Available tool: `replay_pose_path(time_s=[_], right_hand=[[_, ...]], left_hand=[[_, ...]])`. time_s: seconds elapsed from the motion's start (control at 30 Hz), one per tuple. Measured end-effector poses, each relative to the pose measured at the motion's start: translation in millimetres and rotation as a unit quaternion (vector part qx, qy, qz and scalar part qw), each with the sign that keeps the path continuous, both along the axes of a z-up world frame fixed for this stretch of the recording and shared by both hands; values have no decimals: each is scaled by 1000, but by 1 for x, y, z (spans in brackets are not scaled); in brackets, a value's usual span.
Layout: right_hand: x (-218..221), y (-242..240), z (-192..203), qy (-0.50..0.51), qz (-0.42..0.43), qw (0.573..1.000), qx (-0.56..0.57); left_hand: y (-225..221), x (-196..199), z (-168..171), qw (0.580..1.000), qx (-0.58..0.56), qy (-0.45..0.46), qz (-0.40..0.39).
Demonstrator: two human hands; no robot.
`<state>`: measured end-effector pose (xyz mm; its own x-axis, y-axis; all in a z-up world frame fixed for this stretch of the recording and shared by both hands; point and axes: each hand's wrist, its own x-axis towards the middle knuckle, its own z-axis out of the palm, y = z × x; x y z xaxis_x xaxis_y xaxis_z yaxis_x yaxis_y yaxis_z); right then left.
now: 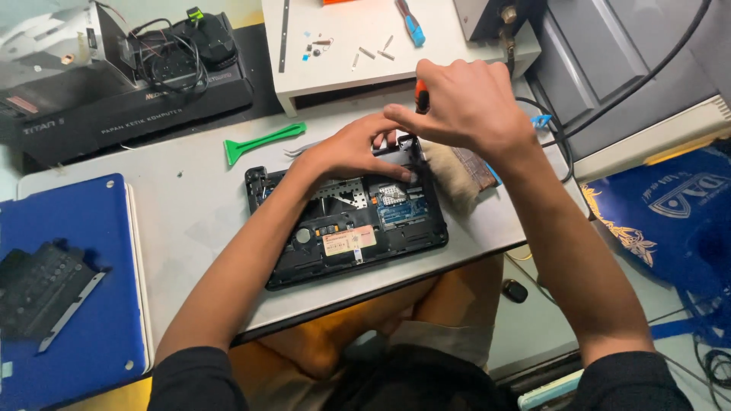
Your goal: Disassembling a laptop to remove internal components, involving unscrewing parts and disconnecting ribbon cables.
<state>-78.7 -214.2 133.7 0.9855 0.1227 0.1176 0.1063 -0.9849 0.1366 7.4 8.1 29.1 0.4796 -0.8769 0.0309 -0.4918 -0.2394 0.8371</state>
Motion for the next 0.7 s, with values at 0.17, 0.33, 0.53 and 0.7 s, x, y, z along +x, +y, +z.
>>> replay_pose_path(time_s=[0.17,0.33,0.53,0.7], right_hand=[[1,7,-1,-55,35,997,52],[-10,9,5,18,108,987,119],[-7,11,-1,6,60,991,122],[-2,6,3,25,113,985,127]], left_hand=[[2,4,-3,1000,0,-7,-4],[5,2,-8,1000,25,-10,-11],[8,4,20,998,58,-4,-36],[1,11,12,997,78,13,9]])
